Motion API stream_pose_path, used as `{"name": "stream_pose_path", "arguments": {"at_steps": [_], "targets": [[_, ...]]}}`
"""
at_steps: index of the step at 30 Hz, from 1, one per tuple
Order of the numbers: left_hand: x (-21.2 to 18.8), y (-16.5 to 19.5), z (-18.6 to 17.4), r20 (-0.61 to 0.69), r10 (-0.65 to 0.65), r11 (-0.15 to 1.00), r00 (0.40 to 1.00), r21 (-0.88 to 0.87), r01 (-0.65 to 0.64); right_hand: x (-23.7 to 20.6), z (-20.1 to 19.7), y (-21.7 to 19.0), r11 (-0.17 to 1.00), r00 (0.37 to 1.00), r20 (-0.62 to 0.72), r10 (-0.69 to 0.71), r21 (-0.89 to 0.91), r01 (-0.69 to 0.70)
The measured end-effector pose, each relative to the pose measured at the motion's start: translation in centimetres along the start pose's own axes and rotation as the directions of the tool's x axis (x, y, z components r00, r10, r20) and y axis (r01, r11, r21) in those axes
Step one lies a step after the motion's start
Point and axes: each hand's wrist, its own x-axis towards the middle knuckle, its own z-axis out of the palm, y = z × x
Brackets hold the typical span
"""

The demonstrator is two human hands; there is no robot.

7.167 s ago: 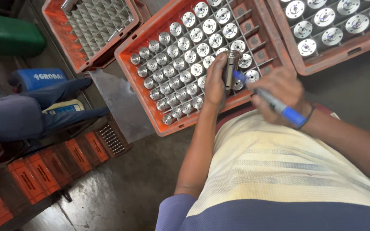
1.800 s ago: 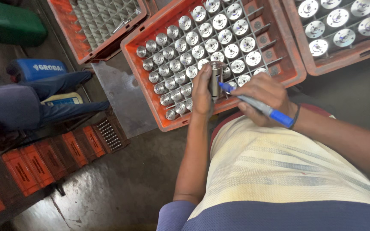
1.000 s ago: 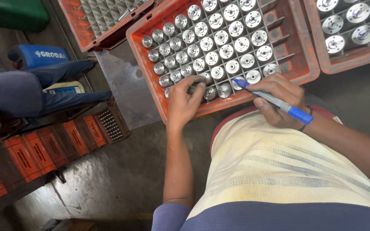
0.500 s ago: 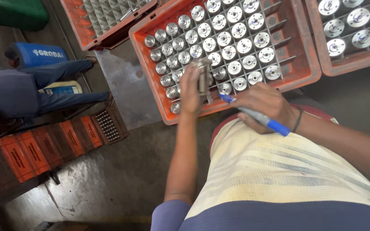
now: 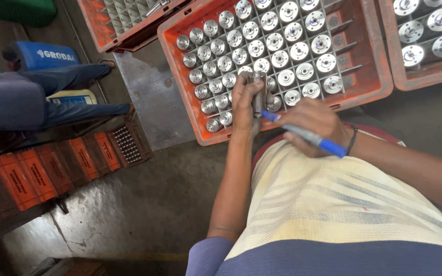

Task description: The person picks up small cylindrical metal parts from an orange crate, marks each with a blue marker, and places them into a second crate. The process is repeated for multiple parts in a steady sequence.

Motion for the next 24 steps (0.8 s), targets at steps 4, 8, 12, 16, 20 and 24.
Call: {"name": "stream_pose_path", "arguments": {"at_steps": [4,8,12,16,20,24], "targets": [[-0.4,0.6,-0.7,-0.020,-0.085,0.996,0.996,-0.029,0.084,0.1,0.4,-0.3,0.987,0.988,-0.038,0.147,0.064,-0.144],[-2.3,4.6,-1.6,0.174,0.217,0.471,0.960,0.843,-0.260,-0.1,-0.1,-0.1,0.983,0.981,-0.077,0.178,0.056,-0.174],[-4.0,9.5,-3.2,0.120,0.096,0.559,0.988,0.815,-0.154,-0.3,-0.8,0.1,0.958,0.948,-0.140,0.286,0.065,-0.279],[-4.1,9.9,-2.9,0.029,0.181,0.061,0.983,0.997,-0.041,-0.3,-0.5,-0.1,0.954,0.945,-0.136,0.298,0.072,-0.290],[-3.2,9.1,-1.9,-0.022,0.024,-0.245,0.999,0.969,0.028,-0.1,-0.1,-0.2,0.956,0.949,-0.129,0.289,0.085,-0.279],[-2.7,11.0,-3.9,0.054,-0.011,0.080,0.999,0.995,-0.053,0.4,0.0,-0.5,0.954,0.943,-0.148,0.299,0.077,-0.290]]}}
